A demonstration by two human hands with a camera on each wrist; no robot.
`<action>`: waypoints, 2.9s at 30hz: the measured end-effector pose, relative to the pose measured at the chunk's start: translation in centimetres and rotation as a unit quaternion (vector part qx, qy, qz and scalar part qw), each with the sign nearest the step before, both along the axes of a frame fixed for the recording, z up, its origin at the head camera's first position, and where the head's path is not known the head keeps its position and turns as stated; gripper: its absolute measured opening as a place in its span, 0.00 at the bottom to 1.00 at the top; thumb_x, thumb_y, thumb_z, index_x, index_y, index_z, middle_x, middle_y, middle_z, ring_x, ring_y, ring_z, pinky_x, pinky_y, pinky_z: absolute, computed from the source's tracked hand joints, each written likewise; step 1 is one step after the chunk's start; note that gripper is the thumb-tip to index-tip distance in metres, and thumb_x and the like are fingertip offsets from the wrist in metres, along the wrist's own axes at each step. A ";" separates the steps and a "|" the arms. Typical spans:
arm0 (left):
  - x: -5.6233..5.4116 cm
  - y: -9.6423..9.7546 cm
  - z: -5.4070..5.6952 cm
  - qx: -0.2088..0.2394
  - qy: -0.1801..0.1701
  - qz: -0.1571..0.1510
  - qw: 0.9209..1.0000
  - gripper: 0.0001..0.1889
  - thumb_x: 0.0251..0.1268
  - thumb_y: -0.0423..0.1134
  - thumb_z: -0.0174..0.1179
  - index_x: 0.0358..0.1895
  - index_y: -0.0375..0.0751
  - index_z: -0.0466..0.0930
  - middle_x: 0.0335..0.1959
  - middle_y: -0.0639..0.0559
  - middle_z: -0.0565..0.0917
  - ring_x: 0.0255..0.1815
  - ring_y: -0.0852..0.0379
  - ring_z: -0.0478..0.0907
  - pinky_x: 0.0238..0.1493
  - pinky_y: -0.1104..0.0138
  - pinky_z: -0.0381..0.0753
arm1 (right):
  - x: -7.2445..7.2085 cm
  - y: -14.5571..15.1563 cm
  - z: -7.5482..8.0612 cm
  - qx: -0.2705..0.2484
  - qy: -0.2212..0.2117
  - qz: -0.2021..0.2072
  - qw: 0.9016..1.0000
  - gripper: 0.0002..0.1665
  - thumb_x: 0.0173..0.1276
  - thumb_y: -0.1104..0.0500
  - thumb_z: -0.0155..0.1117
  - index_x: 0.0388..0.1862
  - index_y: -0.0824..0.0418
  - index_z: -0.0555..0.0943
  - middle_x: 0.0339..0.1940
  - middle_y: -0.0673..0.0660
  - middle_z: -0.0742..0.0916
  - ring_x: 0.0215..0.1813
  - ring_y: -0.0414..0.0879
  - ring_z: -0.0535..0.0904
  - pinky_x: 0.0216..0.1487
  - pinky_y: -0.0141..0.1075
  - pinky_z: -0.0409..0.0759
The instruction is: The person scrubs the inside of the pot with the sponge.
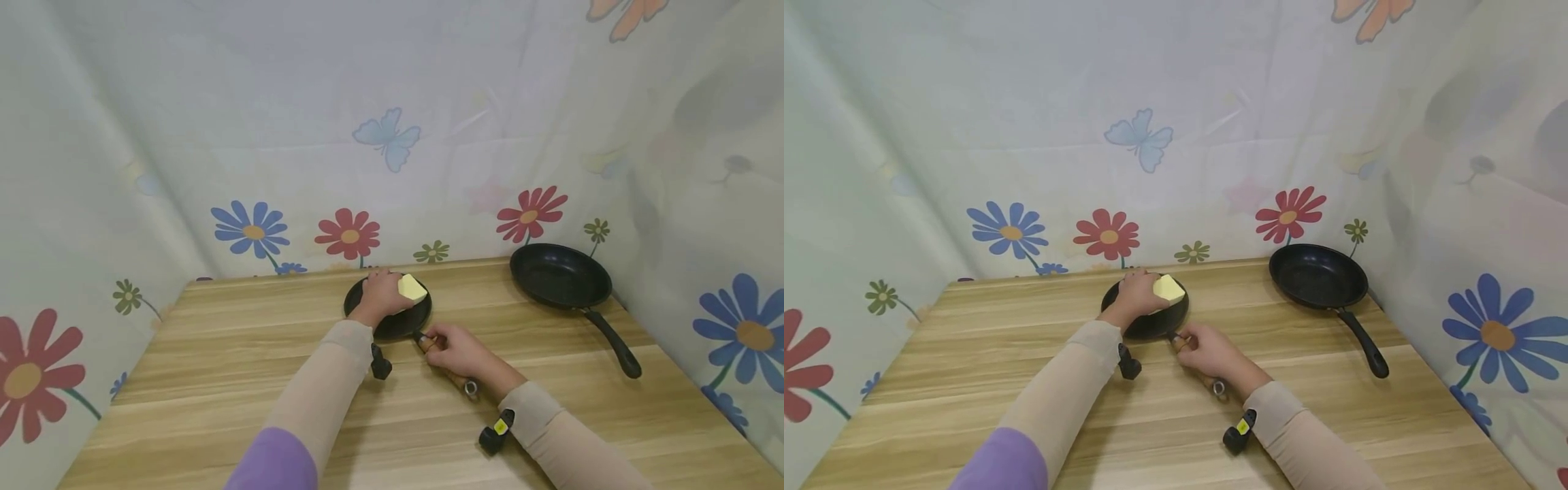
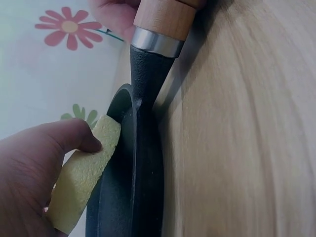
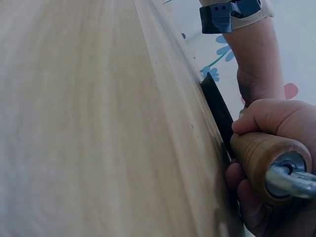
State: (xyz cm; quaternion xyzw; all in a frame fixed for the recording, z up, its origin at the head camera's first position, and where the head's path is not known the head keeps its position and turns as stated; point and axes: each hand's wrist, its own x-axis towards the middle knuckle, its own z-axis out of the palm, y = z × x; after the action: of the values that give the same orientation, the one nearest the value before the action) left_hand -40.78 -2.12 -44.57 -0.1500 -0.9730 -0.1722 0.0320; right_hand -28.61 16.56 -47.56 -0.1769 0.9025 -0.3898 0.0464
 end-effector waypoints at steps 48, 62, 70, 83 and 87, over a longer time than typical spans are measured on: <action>-1.3 0.1 0.0 -0.001 0.019 -0.009 1.000 0.33 0.49 0.53 0.71 0.59 0.39 0.82 0.53 0.44 0.77 0.54 0.43 0.68 0.59 0.49 0.68 | 0.1 -0.1 -0.2 -0.006 0.012 -0.005 1.000 0.16 0.54 0.59 0.67 0.44 0.58 0.83 0.29 0.48 0.83 0.31 0.41 0.77 0.35 0.36 0.77; -1.0 0.5 0.4 0.006 0.030 0.040 0.999 0.22 0.48 0.53 0.73 0.38 0.38 0.83 0.47 0.42 0.76 0.53 0.41 0.69 0.58 0.49 0.68 | 0.0 0.0 -0.4 0.000 0.015 -0.010 1.000 0.17 0.54 0.59 0.68 0.45 0.59 0.83 0.29 0.48 0.83 0.32 0.41 0.77 0.36 0.36 0.77; -1.1 0.5 0.1 0.002 0.041 0.048 0.998 0.21 0.47 0.52 0.73 0.37 0.38 0.83 0.45 0.41 0.75 0.53 0.40 0.69 0.58 0.49 0.67 | 0.1 0.0 -0.5 0.003 0.013 -0.010 1.000 0.17 0.55 0.59 0.67 0.46 0.58 0.83 0.30 0.47 0.83 0.32 0.41 0.77 0.36 0.37 0.77; -2.1 -0.7 0.2 -0.013 0.025 0.044 0.999 0.27 0.51 0.53 0.69 0.51 0.40 0.83 0.49 0.41 0.76 0.55 0.39 0.69 0.57 0.45 0.69 | 0.4 0.2 -0.5 -0.010 -0.008 -0.019 1.000 0.18 0.55 0.59 0.68 0.46 0.59 0.83 0.31 0.49 0.83 0.33 0.42 0.78 0.36 0.37 0.77; -2.4 -1.4 0.7 -0.002 0.028 -0.012 1.000 0.29 0.49 0.53 0.67 0.56 0.44 0.83 0.49 0.44 0.77 0.53 0.42 0.69 0.55 0.45 0.68 | 0.4 0.3 -0.2 -0.016 -0.005 -0.020 1.000 0.18 0.54 0.59 0.68 0.46 0.59 0.84 0.31 0.49 0.83 0.33 0.42 0.78 0.36 0.37 0.77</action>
State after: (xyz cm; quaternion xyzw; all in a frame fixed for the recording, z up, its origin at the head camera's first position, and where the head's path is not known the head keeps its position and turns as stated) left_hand -43.20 -3.51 -43.87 -0.1666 -0.9702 -0.1665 0.0573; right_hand -28.23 16.88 -47.81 -0.1576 0.8992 -0.4063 0.0397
